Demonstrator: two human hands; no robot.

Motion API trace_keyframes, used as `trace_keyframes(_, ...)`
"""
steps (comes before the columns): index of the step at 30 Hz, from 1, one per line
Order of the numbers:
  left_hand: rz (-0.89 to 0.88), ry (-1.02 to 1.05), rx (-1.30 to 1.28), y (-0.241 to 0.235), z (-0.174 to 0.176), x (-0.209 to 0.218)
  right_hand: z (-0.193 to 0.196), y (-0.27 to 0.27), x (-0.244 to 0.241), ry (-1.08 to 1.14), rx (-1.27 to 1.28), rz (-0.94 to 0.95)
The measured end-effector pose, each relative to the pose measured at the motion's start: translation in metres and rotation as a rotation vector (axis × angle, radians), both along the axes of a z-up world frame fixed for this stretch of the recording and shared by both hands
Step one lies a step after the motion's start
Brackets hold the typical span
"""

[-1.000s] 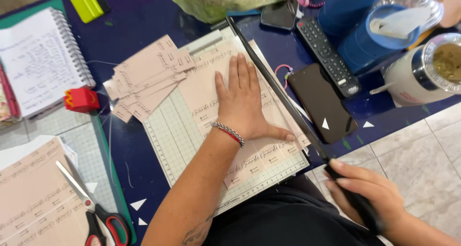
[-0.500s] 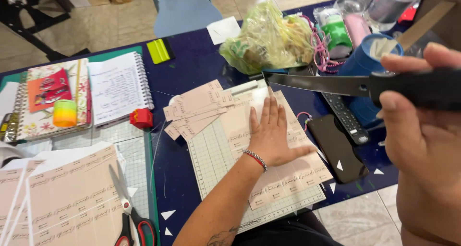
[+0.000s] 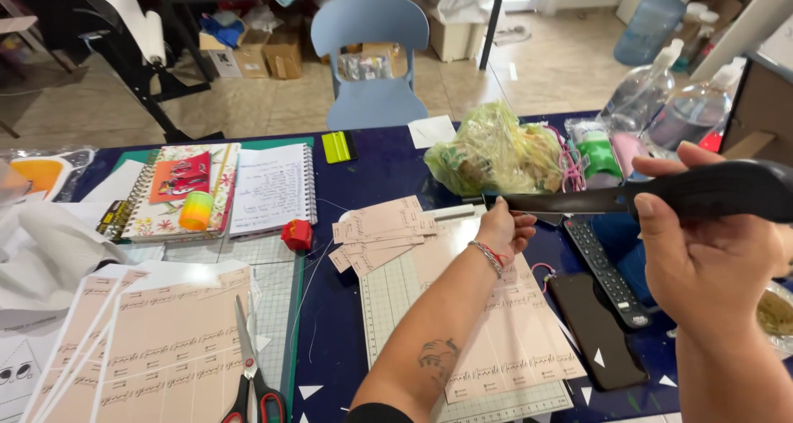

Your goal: Trimming printed paper into strips using a manual paper trimmer

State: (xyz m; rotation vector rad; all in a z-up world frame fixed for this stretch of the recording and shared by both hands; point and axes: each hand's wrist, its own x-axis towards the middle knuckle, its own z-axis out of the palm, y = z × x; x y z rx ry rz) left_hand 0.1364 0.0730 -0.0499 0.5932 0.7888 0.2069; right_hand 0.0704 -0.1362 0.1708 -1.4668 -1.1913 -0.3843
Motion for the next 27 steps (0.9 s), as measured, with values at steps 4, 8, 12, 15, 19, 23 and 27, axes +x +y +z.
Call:
trace_keyframes(4,0.106,0.072,0.043,-0.01,0.018,-0.011,-0.002,0.002,0.0,0.029,0.015,0.023)
trace_keyframes(8,0.1,0.105,0.242,-0.013,0.022,-0.022,-0.002,0.004,-0.002,-0.029,0.043,0.026)
trace_keyframes(12,0.06,0.032,0.499,-0.017,0.054,-0.064,-0.003,0.003,-0.003,0.041,0.02,-0.014)
trace_keyframes(15,0.164,-0.412,0.279,0.004,0.039,-0.103,-0.005,0.001,0.002,0.054,0.022,-0.005)
trace_keyframes(19,-0.063,-0.733,0.542,0.038,0.086,-0.272,0.0,0.002,0.0,-0.065,0.033,0.007)
trace_keyframes(23,-0.113,0.591,1.374,0.074,0.096,-0.405,-0.001,0.003,0.002,-0.109,0.04,0.041)
trace_keyframes(27,-0.205,1.203,1.748,0.092,0.068,-0.48,-0.004,0.003,0.005,-0.157,0.072,0.079)
